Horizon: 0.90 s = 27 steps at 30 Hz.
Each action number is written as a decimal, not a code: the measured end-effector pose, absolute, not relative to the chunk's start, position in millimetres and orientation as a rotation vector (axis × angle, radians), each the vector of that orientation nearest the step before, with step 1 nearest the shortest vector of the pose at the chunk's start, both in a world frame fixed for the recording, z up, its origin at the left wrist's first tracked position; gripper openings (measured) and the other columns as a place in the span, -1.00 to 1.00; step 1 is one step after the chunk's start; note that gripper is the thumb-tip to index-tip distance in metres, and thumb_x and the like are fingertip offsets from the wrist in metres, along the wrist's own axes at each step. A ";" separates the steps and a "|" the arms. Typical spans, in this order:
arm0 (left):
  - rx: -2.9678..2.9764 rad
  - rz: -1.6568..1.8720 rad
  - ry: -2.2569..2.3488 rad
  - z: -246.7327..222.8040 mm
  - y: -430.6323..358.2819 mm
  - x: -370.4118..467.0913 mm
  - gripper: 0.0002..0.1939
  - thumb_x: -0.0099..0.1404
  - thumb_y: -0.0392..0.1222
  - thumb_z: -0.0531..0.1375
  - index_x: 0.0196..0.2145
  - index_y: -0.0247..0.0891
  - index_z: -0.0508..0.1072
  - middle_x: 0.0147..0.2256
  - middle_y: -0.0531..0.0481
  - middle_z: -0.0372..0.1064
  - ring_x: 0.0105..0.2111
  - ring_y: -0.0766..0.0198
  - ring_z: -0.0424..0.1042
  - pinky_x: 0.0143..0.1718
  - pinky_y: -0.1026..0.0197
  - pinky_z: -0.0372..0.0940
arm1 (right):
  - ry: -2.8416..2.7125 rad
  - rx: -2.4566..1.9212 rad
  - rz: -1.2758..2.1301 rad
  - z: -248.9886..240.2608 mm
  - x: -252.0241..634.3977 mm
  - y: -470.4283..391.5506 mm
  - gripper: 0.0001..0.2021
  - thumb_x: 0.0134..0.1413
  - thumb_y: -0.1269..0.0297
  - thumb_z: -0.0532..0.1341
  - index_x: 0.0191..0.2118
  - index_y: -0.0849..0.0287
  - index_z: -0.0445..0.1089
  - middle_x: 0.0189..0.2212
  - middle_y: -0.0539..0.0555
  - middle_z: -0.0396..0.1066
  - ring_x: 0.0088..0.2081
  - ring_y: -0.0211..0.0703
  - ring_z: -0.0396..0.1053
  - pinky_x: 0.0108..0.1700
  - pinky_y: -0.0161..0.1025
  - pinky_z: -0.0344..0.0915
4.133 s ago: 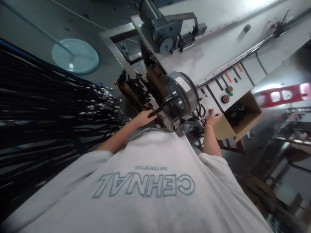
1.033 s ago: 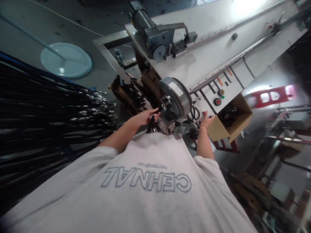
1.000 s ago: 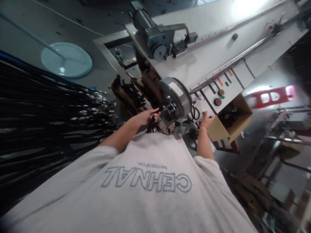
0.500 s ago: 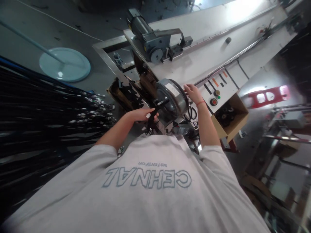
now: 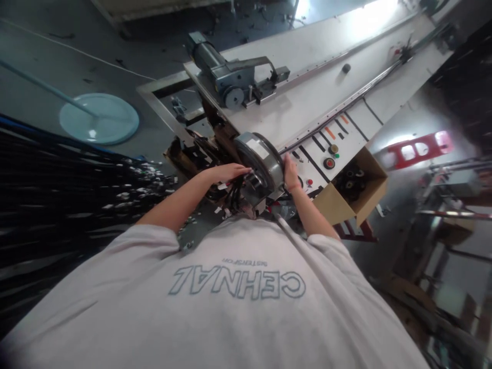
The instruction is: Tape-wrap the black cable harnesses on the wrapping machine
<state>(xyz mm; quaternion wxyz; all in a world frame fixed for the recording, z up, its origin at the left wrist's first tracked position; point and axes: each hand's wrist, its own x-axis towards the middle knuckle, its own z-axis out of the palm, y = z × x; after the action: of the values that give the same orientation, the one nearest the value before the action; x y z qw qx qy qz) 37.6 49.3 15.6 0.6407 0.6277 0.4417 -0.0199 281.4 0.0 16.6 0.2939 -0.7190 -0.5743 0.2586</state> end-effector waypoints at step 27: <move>2.134 0.020 1.284 49.2 56.7 -0.5 -0.68 0.45 -0.11 0.05 0.02 -0.32 0.43 -0.12 -0.21 0.49 -0.04 0.03 0.48 0.04 0.12 0.30 | -0.989 -1.265 2.354 43.7 193.0 -95.1 -0.33 0.05 -0.49 -0.03 -0.56 0.10 0.13 -0.68 0.08 0.36 -0.70 -0.25 0.26 -0.68 -0.35 0.15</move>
<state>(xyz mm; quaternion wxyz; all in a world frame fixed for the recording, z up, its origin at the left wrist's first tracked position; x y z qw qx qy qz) -0.5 56.7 49.2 0.3198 0.8119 0.4885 0.0075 193.0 -95.1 43.7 0.1454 -0.4392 -0.3433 0.8174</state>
